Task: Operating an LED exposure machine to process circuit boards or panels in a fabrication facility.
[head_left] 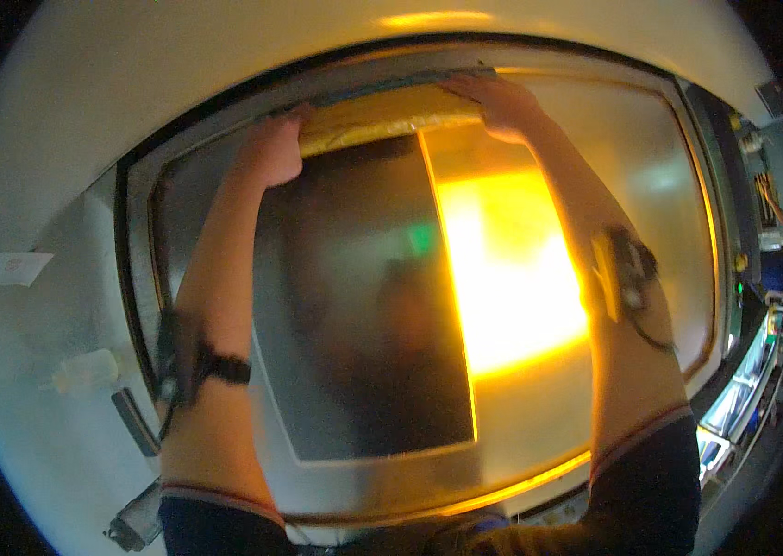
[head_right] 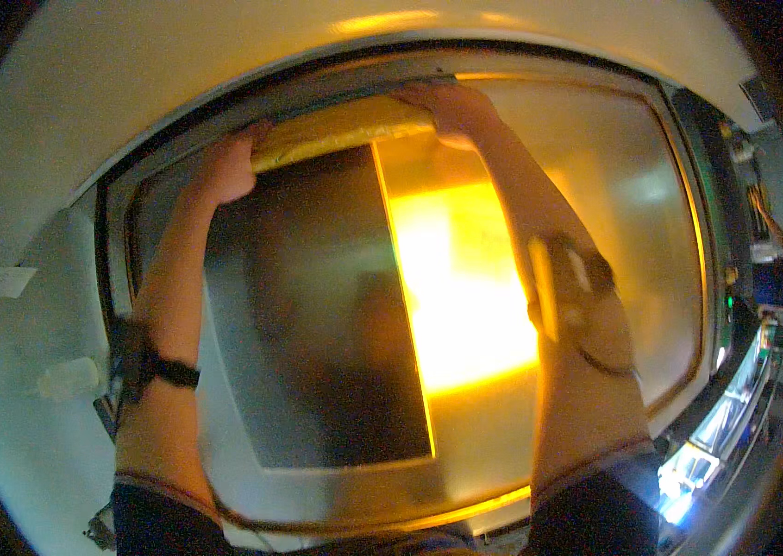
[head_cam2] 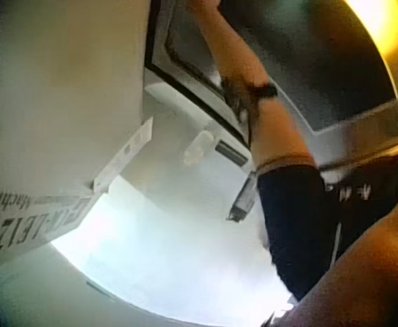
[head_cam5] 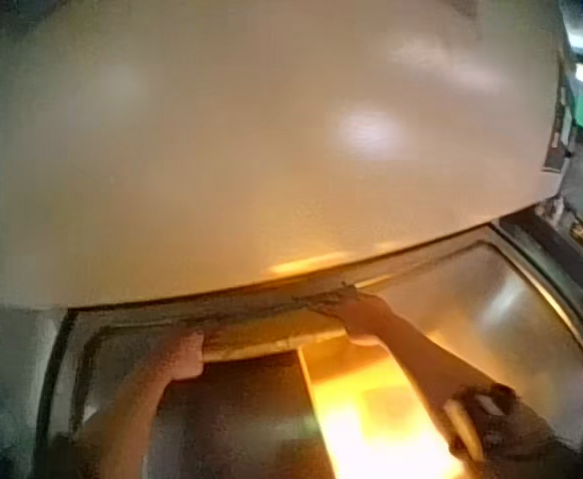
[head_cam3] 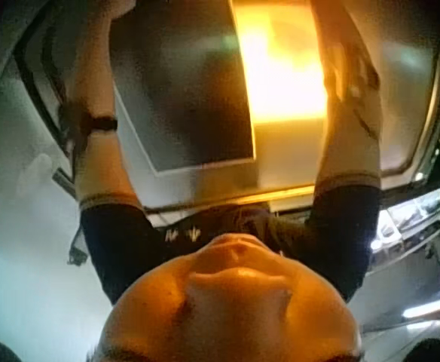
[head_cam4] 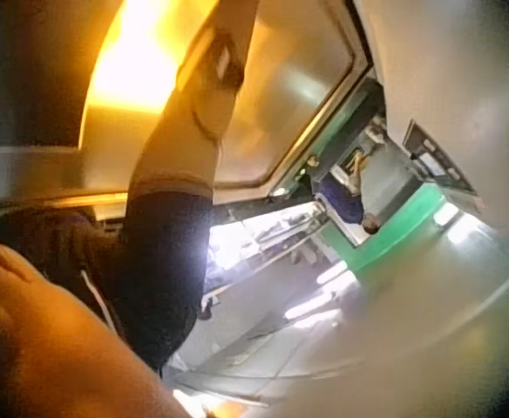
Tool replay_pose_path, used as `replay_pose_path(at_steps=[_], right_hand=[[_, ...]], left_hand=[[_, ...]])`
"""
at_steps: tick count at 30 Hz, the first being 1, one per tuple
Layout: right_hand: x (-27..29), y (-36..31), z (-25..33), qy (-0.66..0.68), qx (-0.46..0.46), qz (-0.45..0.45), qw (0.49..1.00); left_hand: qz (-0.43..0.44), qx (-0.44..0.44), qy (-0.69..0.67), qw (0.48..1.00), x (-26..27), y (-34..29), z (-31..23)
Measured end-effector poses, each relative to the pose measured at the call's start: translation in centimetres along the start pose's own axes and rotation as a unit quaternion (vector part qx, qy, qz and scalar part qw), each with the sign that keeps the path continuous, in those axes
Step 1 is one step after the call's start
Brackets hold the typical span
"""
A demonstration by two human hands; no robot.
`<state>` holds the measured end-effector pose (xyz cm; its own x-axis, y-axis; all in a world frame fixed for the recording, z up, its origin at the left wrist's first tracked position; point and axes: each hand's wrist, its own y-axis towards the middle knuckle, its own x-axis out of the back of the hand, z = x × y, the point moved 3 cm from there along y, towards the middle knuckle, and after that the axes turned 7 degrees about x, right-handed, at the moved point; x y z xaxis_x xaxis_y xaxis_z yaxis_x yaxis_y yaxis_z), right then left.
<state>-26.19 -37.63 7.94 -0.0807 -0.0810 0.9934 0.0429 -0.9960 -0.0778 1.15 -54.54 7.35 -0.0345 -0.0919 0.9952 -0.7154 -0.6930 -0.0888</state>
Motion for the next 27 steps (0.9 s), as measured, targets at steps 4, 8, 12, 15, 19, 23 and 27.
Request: replay_pose_path(at_steps=[4,8,12,15,19,23,27], right_hand=[[-10.5,-2.7,-1.9,-0.073,0.029,-0.049,0.996],[-4.4,-7.9,6.2,-0.012,0.033,-0.019,0.999],[-8.9,-29.3,12.2,0.242,0.090,-0.074,0.963],[0.9,-44.6,24.7,0.170,0.158,0.286,0.930],[-2.7,-50.2,27.4,0.160,0.114,0.065,0.978],[-0.9,-52.0,22.0,0.284,0.206,0.011,0.936],[-3.6,-58.4,5.0,0.379,-0.044,-0.092,0.920]], left_hand=[[0.068,0.071,-0.015,0.995,-0.4,-2.0,-2.5],[0.002,0.011,-0.008,1.000,-0.6,-12.8,-2.2],[0.245,0.077,-0.112,0.960,2.9,-30.0,-12.5],[0.362,-0.078,-0.115,0.922,3.8,-48.8,-15.7],[0.263,-0.077,-0.128,0.953,0.8,-54.1,-17.3],[0.243,0.026,-0.158,0.957,0.6,-54.5,-21.9],[0.223,0.050,-0.139,0.964,1.1,-55.1,-29.4]])
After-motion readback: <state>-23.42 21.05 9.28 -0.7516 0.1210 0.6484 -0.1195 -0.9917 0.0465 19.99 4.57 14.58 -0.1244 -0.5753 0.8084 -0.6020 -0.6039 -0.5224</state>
